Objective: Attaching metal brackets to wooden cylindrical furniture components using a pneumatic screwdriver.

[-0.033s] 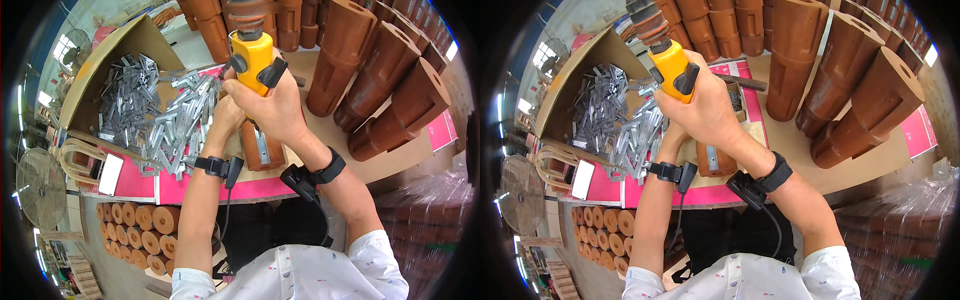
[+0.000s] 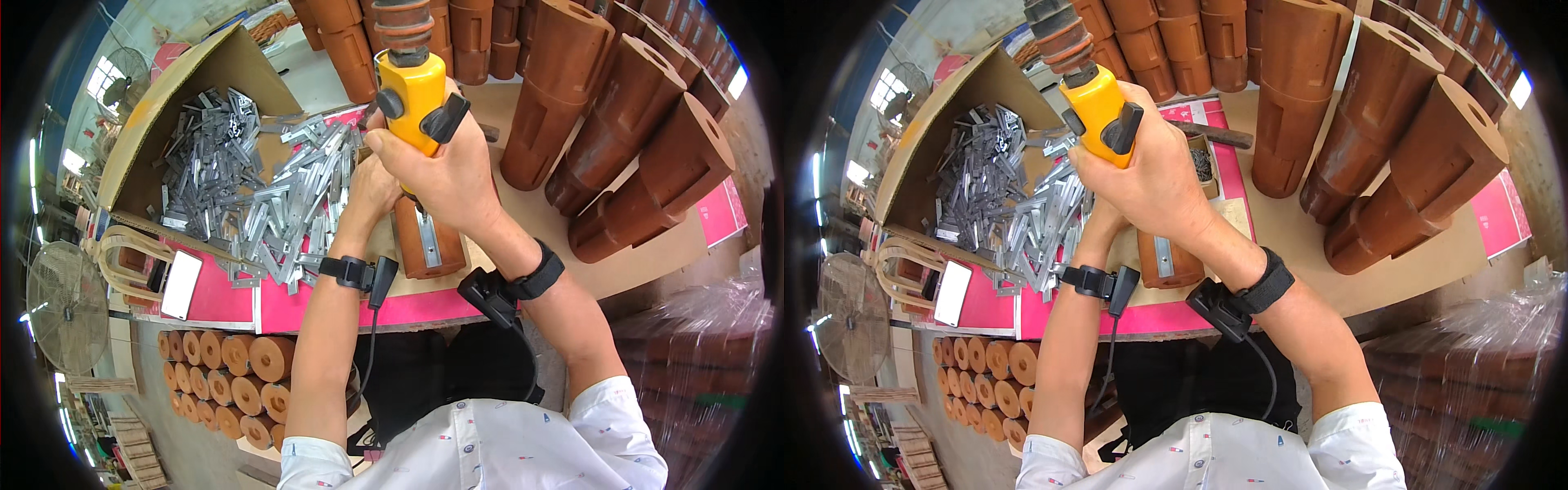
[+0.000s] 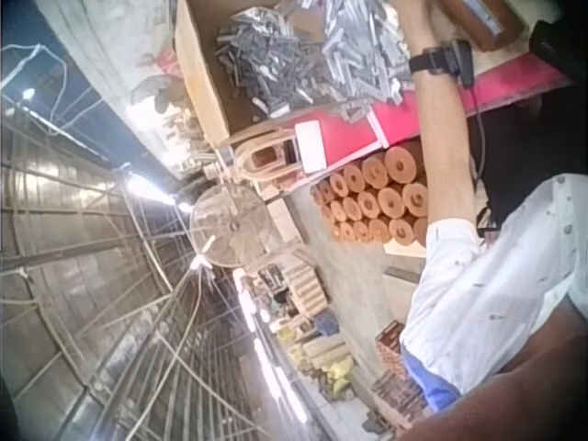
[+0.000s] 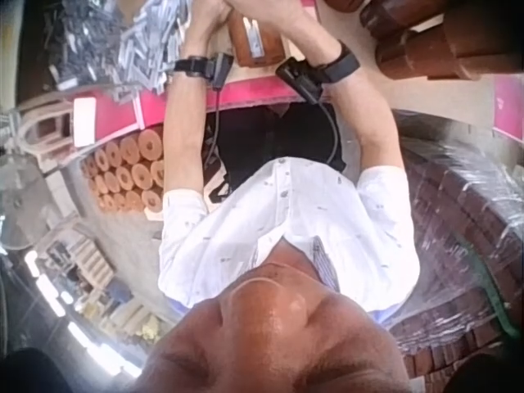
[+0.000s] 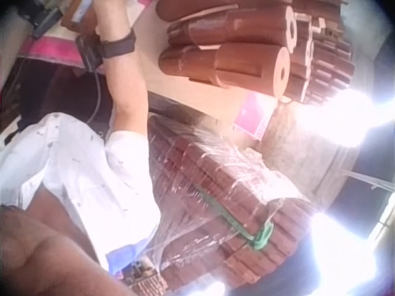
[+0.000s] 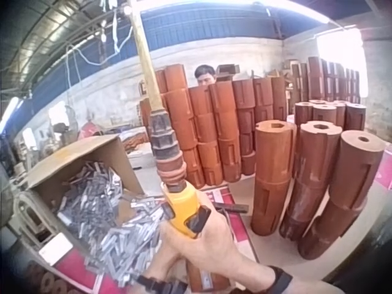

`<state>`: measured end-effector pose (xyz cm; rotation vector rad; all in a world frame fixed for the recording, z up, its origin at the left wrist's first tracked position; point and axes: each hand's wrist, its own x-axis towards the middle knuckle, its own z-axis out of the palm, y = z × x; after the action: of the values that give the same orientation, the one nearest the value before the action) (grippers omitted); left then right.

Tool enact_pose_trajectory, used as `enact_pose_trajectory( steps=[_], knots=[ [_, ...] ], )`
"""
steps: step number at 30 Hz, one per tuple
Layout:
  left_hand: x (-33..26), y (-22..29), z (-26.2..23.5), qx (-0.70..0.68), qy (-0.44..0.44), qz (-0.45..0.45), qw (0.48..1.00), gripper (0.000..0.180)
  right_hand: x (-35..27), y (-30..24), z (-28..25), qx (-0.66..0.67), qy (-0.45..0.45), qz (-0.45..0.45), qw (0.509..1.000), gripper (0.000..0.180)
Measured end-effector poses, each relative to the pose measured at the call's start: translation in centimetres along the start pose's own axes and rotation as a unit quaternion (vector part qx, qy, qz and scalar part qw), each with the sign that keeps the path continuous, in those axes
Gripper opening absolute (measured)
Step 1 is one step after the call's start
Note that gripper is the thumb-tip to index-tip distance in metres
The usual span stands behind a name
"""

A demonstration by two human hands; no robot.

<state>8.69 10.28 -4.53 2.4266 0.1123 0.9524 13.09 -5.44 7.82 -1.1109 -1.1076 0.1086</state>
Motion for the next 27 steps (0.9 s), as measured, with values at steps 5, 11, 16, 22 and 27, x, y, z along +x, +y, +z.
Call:
enact_pose_trajectory(
  steps=[5, 11, 16, 22, 27],
  knots=[
    [-0.3, -0.6, 0.3, -0.021, 0.038, 0.024, 0.999, 0.016, 0.0, 0.3, 0.2, 0.007, 0.026, 0.0, 1.0, 0.055],
    [-0.5, 0.8, -0.8, -0.005, 0.088, -0.012, 0.996, 0.015, 0.0, 0.3, 0.5, 0.022, 0.026, 0.016, 0.999, 0.054],
    [-3.1, 6.3, -3.6, -0.154, 0.109, -0.259, 0.947, 0.017, 0.0, 0.6, 0.4, 0.015, 0.034, 0.008, 0.999, 0.052],
    [-8.1, 11.5, -4.9, -0.361, 0.128, -0.318, 0.867, 0.008, 0.1, 0.4, 0.2, 0.043, 0.036, 0.012, 0.998, 0.044],
    [-10.2, 12.7, -5.2, -0.351, 0.061, -0.299, 0.885, 0.017, 0.5, -2.6, 0.0, 0.102, 0.037, 0.054, 0.993, 0.035]
  ],
)
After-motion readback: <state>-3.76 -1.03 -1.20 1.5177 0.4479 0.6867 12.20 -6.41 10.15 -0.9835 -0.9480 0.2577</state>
